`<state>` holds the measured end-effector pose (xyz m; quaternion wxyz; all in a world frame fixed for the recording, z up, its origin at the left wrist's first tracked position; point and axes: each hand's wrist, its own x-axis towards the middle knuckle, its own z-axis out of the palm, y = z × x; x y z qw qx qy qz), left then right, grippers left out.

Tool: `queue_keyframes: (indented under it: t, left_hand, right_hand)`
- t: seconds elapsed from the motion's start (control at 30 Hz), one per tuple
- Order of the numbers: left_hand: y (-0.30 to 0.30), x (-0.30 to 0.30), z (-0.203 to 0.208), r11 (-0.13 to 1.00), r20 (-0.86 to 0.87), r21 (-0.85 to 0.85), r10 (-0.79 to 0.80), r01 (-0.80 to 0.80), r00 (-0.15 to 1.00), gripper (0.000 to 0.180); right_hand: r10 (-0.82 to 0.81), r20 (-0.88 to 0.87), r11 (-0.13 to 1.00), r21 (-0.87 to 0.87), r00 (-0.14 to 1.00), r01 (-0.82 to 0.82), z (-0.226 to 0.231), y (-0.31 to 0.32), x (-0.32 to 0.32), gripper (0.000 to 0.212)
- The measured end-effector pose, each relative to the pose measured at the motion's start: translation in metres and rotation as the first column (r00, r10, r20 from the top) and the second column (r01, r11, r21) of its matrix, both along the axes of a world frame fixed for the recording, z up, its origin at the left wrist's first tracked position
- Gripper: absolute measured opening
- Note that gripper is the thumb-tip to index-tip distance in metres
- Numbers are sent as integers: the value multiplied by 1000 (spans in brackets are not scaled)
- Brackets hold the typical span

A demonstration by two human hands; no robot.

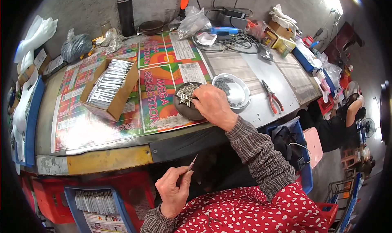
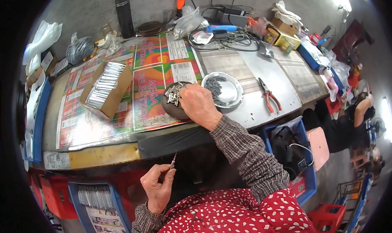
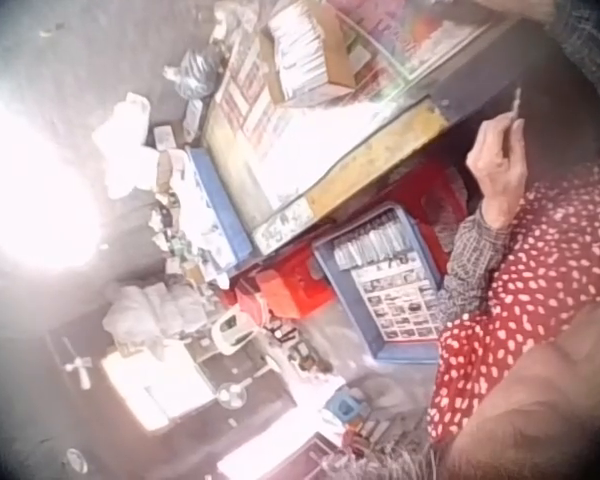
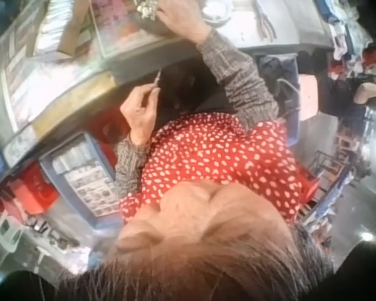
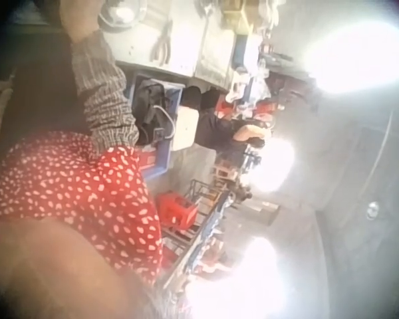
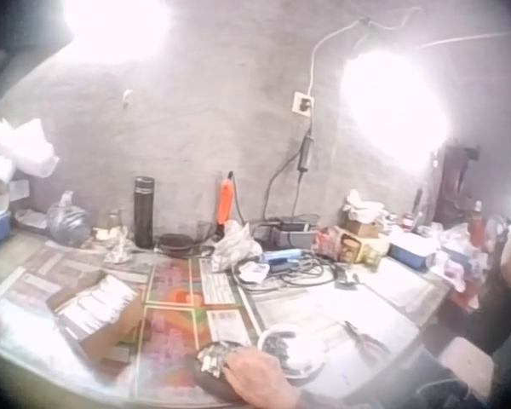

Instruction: The person assembles metal components by picking up pins and metal strips, inserting the pins into the strips by hand, and placing the assembled parts into a crate.

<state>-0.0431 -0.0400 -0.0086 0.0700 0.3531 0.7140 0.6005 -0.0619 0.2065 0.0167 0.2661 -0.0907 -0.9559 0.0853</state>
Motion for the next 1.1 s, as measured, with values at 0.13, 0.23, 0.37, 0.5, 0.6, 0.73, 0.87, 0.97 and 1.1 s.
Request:
queue_keyframes:
  t: [0.13, 0.23, 0.37, 0.5, 0.6, 0.73, 0.87, 0.97, 1.1]
  left_hand:
    - [1, 1, -1, 1000, 15, -20, -15, 15, 1000, 10]
    - [1, 2, -2, 1000, 9, -1, -16, 16, 1000, 10]
    - [1, 4, 0, 1000, -4, 7, -16, 16, 1000, 10]
    - [0, 5, 4, 1000, 14, 3, -28, 28, 1000, 9]
    - [0, 5, 6, 999, 82, -12, -44, 45, 996, 7]
    - [-4, 4, 2, 996, 212, 2, -89, 90, 973, 7]
    - [-2, 6, 1, 994, 277, 89, -89, 66, 957, 7]
    - [-3, 7, 2, 994, 289, 79, -100, 80, 952, 6]
    - [-1, 13, 5, 990, 316, 96, -128, 102, 940, 6]
  right_hand:
    - [20, 13, 998, 60, 1000, -21, 2, 0, 1, 7]
    - [42, 36, 992, 114, 998, -46, 4, -3, 0, 5]
    - [176, 21, 970, 167, 984, -177, 6, 3, 2, 9]
    - [205, 39, 967, 149, 978, -208, 7, 12, 1, 13]
    - [201, 168, 968, 114, 965, -222, 8, 19, 0, 16]
    - [117, 172, 988, 78, 978, -132, 12, 8, 5, 16]
    - [139, -26, 988, -71, 990, -140, 33, -13, 33, 13]
    - [159, -131, 889, -413, 979, -199, 36, -36, 59, 20]
    - [219, -141, 662, -706, 966, -253, 41, -55, 97, 17]
